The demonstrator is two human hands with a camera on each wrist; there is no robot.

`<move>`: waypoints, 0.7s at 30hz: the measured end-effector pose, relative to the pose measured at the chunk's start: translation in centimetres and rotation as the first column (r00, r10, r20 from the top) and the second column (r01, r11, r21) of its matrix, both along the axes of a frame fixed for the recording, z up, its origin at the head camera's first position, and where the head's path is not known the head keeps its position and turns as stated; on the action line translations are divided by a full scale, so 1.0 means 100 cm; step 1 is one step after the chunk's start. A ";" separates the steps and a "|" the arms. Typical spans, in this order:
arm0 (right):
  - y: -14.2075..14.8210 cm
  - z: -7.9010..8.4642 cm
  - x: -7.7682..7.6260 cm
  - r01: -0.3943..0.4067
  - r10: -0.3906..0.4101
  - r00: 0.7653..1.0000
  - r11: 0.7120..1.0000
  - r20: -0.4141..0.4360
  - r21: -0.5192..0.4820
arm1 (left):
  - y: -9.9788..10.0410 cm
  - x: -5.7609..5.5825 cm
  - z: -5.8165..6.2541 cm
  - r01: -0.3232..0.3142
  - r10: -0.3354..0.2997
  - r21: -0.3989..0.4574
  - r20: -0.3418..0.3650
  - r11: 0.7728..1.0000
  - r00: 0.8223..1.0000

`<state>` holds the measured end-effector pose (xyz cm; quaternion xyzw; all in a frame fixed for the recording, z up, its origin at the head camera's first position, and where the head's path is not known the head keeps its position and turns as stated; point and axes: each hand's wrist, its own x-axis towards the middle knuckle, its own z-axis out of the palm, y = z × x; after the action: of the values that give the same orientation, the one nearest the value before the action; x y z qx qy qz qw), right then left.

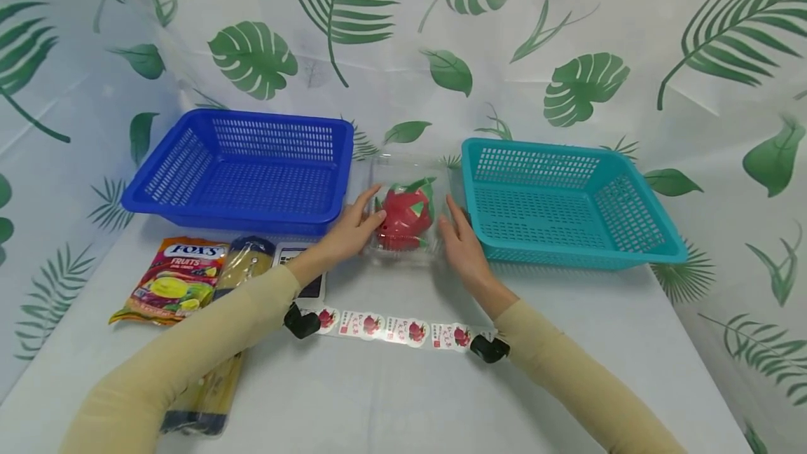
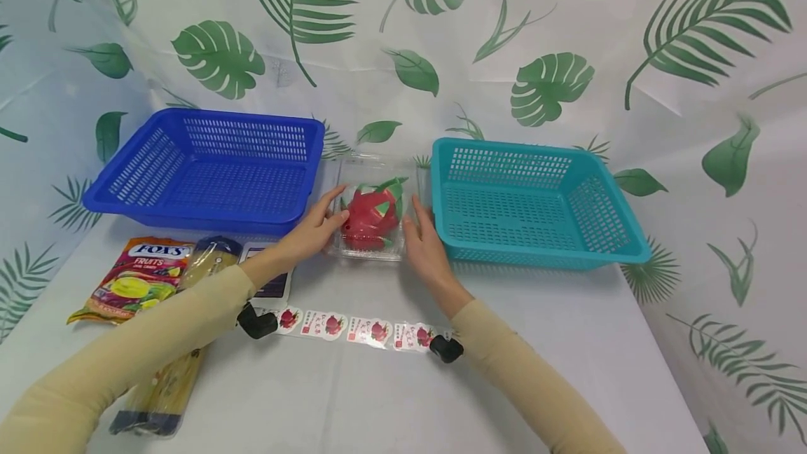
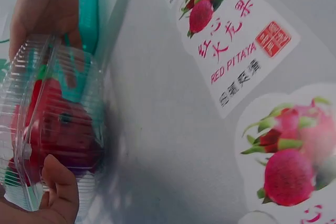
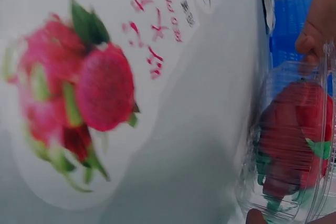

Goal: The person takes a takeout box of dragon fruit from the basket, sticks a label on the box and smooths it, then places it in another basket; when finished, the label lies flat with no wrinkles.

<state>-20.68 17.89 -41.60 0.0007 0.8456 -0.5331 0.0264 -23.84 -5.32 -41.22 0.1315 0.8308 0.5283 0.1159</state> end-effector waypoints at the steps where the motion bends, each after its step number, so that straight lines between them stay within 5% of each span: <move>1: 0.000 0.000 0.001 -0.002 0.002 1.000 1.000 -0.001 -0.003 | -0.001 0.002 0.000 0.002 -0.002 0.005 0.003 1.000 1.000; 9: -0.001 -0.003 0.011 0.012 -0.011 0.999 1.000 0.033 -0.023 | -0.006 0.013 0.003 -0.009 0.004 0.080 0.066 0.997 0.998; 21: -0.001 -0.002 0.015 0.005 -0.005 1.000 0.999 0.028 -0.034 | -0.006 0.013 0.000 -0.014 0.009 0.111 0.038 0.994 0.999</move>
<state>-19.14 17.80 -41.79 0.0099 0.8360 -0.5474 0.0369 -22.58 -5.92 -41.22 0.1231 0.7984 0.5769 0.1207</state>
